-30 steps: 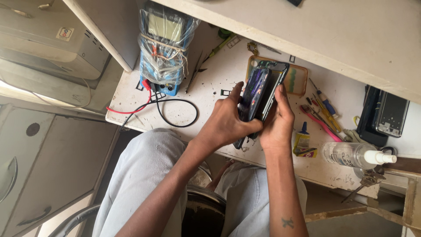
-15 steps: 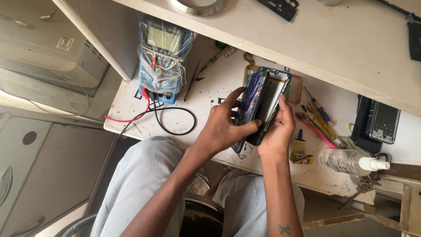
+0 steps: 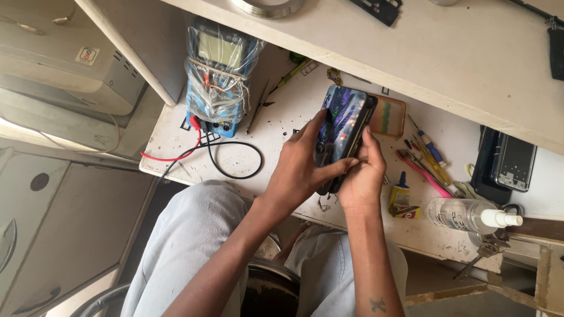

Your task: The person works on a disassembled smartphone at a cluttered repair bench, pressing components into the phone body and manipulating its internal parts. They then fit the back cover onto the phone, press along its edges, and hold up the reassembled phone.

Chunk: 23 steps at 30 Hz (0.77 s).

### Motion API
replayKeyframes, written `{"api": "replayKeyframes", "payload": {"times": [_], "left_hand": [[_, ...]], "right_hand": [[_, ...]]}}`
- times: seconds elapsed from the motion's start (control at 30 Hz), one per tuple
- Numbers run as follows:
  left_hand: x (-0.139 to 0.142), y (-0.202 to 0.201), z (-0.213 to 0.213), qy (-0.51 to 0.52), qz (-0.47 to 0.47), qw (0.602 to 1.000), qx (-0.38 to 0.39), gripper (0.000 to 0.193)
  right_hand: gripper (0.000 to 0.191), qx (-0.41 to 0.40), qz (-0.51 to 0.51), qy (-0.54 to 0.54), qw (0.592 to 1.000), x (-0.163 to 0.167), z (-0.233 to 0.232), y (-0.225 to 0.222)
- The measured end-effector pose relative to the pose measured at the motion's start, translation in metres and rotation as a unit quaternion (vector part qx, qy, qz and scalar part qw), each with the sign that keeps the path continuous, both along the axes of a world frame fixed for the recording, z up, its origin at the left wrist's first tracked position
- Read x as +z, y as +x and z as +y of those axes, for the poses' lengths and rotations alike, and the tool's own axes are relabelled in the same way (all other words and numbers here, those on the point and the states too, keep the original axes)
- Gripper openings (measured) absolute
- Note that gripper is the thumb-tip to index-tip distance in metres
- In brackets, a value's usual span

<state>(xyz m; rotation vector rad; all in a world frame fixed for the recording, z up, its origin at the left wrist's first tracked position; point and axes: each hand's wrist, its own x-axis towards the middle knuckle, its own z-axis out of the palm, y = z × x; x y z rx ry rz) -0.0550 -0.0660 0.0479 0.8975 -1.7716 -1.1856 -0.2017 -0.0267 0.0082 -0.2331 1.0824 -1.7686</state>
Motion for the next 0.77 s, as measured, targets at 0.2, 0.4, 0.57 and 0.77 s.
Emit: {"api": "replayKeyframes", "payload": {"times": [0.2, 0.4, 0.57, 0.77], "left_hand": [[-0.001, -0.003, 0.003, -0.090, -0.163, 0.982, 0.037, 0.106], [-0.008, -0.003, -0.017, 0.201, 0.038, 0.978, 0.038, 0.063], [-0.021, 0.008, -0.028, 0.334, 0.084, 0.939, -0.010, 0.047], [-0.038, 0.006, -0.024, 0.316, 0.115, 0.936, -0.108, 0.044]], "right_hand": [[0.045, 0.028, -0.020, 0.001, 0.999, -0.002, -0.003, 0.006], [0.042, 0.027, -0.063, -0.034, 0.997, 0.001, -0.005, 0.002], [0.042, 0.041, -0.031, -0.016, 0.999, 0.004, -0.002, 0.003], [0.042, 0.053, 0.000, -0.018, 0.998, 0.009, -0.002, 0.003]]}}
